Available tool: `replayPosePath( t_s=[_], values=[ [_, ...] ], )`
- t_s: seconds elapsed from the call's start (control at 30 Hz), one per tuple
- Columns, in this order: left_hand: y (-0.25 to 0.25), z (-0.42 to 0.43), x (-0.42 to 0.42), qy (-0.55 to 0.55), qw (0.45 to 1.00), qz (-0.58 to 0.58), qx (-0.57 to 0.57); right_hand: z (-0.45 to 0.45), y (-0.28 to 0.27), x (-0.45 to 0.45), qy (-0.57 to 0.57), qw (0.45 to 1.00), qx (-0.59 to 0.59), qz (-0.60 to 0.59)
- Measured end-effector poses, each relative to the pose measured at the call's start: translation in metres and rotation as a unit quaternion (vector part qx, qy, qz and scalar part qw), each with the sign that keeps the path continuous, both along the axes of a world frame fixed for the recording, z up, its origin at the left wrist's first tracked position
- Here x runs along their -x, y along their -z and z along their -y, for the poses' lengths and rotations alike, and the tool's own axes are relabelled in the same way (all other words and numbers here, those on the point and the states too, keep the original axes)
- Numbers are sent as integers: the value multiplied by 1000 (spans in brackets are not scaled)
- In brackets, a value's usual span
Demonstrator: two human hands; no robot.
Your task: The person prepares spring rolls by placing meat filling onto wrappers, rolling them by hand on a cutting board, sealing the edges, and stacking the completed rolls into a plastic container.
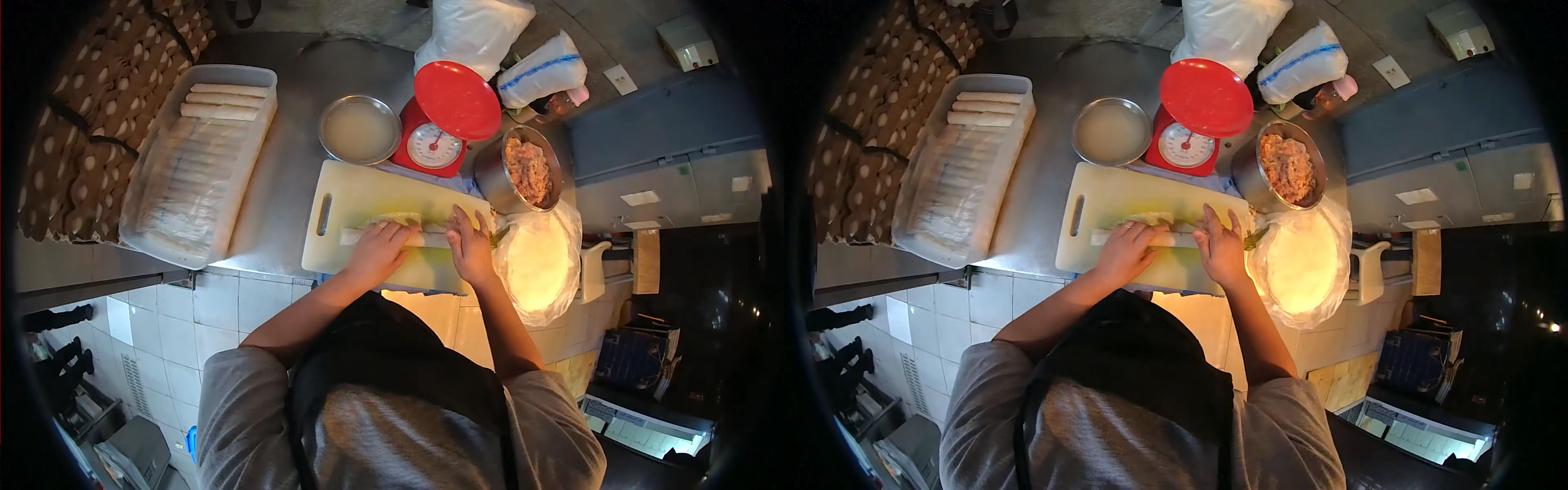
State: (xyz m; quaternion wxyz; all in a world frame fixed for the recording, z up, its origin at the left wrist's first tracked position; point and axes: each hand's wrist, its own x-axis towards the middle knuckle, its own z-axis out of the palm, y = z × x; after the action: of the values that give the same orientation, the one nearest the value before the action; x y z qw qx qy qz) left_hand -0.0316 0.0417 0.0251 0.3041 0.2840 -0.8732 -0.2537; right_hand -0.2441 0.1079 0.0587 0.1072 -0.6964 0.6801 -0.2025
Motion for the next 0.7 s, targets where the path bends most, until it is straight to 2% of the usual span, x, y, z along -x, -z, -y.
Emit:
replayPosePath(
  t_s=[0.07,0.23,0.33,0.43,0.53,0.63,0.7],
  values=[
    [10,2,11,48,998,-25,17,-3,5,-3,1,1000,3,26],
    [19,0,23,24,999,-15,39,-9,11,6,31,999,-31,-19],
    [21,-2,25,6,999,-12,44,-11,15,5,3,1000,0,16],
    [23,-4,24,3,999,1,50,-12,23,-1,-55,997,40,-24],
    [26,-5,24,-1,998,0,58,-7,14,4,6,1000,-4,-23],
    [30,-4,26,-1,998,1,69,-5,20,-8,-45,999,17,14],
    [31,-4,25,-3,997,11,78,-10,21,0,-19,1000,1,6]
  ],
)
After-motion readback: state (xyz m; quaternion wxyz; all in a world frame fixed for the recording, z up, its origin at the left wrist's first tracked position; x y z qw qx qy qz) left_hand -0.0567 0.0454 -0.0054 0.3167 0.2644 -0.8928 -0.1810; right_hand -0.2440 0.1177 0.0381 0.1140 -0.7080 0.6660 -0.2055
